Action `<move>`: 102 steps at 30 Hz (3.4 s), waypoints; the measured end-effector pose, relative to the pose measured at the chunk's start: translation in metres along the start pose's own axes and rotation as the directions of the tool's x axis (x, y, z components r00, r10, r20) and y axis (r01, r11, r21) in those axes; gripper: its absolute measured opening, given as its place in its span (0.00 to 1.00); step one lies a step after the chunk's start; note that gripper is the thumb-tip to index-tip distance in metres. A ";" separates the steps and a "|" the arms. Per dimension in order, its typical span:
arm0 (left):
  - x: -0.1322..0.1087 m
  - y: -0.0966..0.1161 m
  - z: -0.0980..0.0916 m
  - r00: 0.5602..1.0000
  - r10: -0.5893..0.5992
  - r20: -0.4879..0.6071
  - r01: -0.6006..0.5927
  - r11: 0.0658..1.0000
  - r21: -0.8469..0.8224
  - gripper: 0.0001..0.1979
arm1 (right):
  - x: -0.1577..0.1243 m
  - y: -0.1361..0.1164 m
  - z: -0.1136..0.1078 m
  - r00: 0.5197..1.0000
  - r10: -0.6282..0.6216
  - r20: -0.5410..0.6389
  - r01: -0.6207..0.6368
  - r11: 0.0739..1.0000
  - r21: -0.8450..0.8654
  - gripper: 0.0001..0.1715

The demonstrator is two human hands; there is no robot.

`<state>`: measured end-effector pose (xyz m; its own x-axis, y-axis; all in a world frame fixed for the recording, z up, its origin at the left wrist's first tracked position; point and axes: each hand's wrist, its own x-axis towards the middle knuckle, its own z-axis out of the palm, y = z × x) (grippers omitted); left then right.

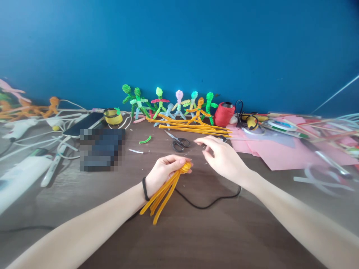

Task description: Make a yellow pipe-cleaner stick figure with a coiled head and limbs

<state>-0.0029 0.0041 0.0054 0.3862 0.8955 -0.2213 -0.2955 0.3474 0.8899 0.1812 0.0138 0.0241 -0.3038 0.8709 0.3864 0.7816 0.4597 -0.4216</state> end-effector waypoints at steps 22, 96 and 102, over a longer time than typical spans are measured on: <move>0.000 -0.003 0.000 1.000 -0.001 0.002 0.001 1.000 0.012 0.07 | -0.008 -0.020 0.003 0.978 -0.200 0.056 0.190 0.970 0.150 0.07; -0.003 0.000 0.000 1.000 0.028 0.006 -0.028 1.000 -0.010 0.07 | -0.007 -0.013 0.004 0.987 -0.163 0.005 0.146 0.892 0.427 0.04; -0.002 -0.001 0.000 0.999 0.029 0.014 -0.029 0.999 -0.016 0.07 | -0.006 -0.014 0.002 0.991 -0.135 0.000 0.121 0.884 0.451 0.03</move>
<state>-0.0038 0.0020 0.0052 0.3898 0.9011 -0.1900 -0.3202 0.3261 0.8895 0.1713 0.0023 0.0261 -0.4064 0.8008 0.4399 0.4089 0.5900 -0.6962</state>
